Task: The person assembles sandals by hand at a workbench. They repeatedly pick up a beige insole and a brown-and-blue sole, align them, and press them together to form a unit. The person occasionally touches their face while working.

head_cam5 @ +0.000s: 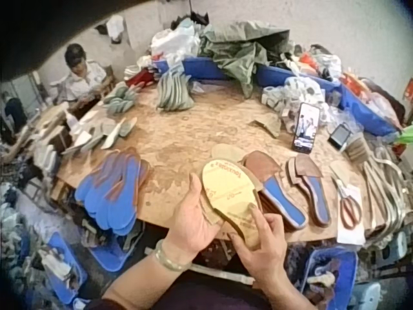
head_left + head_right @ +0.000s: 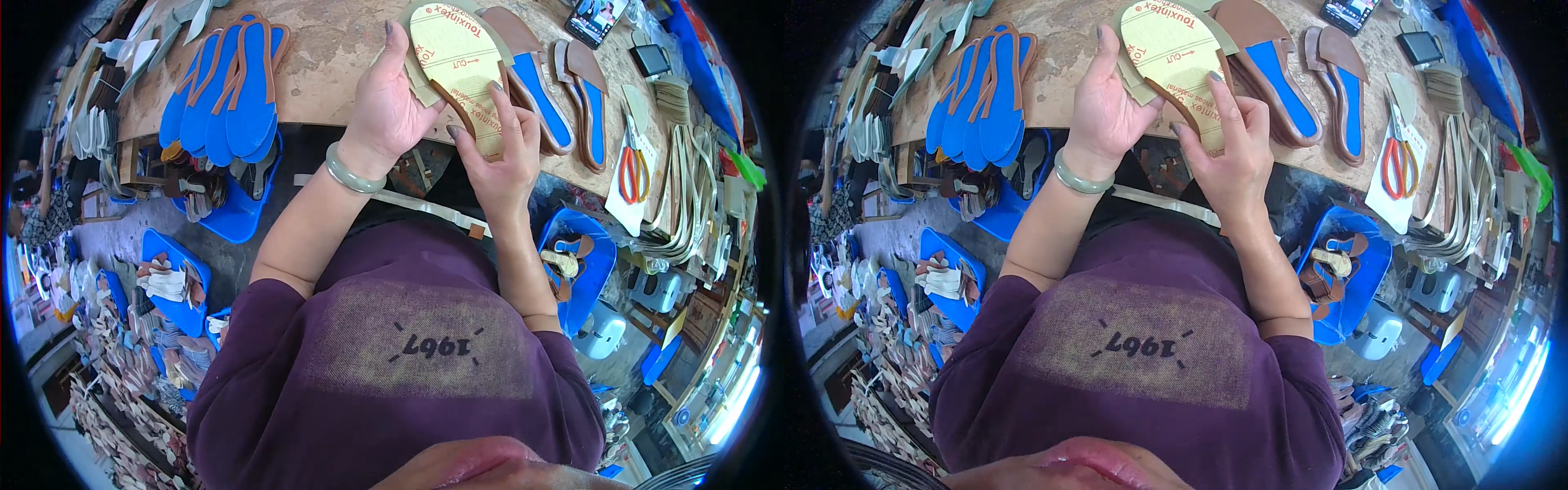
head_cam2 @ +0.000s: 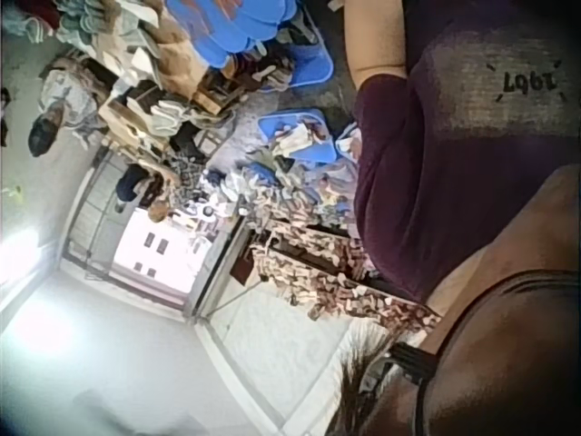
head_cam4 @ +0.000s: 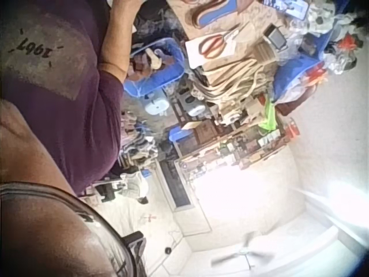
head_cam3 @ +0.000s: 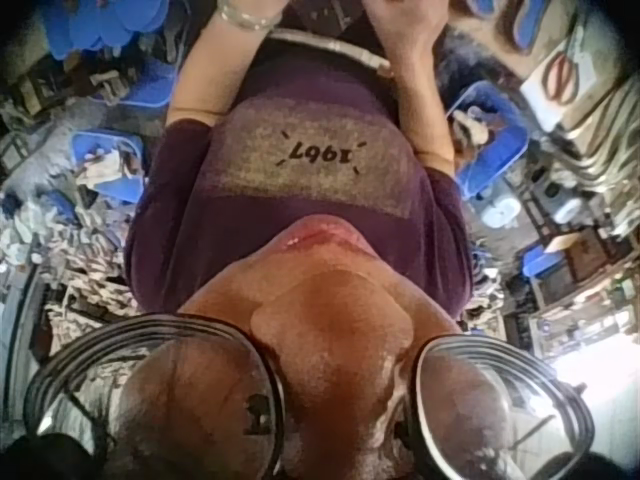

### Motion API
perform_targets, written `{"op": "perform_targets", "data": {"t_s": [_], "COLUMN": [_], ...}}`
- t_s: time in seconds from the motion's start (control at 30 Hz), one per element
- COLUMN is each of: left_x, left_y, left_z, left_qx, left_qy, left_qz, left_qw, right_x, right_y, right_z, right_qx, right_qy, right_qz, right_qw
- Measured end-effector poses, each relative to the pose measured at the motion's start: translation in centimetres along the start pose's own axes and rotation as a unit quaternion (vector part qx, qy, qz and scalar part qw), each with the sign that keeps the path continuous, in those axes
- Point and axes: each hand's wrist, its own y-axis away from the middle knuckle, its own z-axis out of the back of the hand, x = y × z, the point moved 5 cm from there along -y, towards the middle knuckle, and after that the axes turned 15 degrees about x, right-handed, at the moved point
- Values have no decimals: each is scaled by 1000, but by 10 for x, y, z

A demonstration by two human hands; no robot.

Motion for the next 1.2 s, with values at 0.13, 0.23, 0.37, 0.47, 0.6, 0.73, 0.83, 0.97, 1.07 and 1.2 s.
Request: {"op": "perform_targets", "data": {"t_s": [0.13,0.23,0.37,0.47,0.6,0.73,0.83,0.97,1.07,1.2], "left_x": [-1,-1,-1,-1,0,-1,3,4,11,16], "left_y": [1,2,3,3,5,6,4,7,3,3], "left_z": [-8,-9,-8,-10,-5,2,13,5,12,13], "left_qx": [13,14,26,31,64,-10,-9,64,129,141], "left_qy": [-25,-20,0,1,18,-84,-45,36,211,308], "left_qz": [-5,-5,-3,-5,-13,-8,8,-5,14,19], "left_qw": [1000,1000,1000,999,998,996,999,997,969,941], "right_x": [-1,-1,-1,0,0,2,0,-9,-12,-18], "right_y": [1,2,2,3,3,4,4,1,3,4], "right_z": [0,-1,0,0,0,-1,-3,-2,2,14], "right_qx": [-5,-8,-8,-7,10,13,0,32,32,72], "right_qy": [0,-2,-3,-4,10,24,30,-47,-69,-163], "right_qz": [3,6,5,6,-4,-7,6,-22,-25,-33], "right_qw": [1000,1000,1000,1000,1000,1000,1000,998,997,983]}}
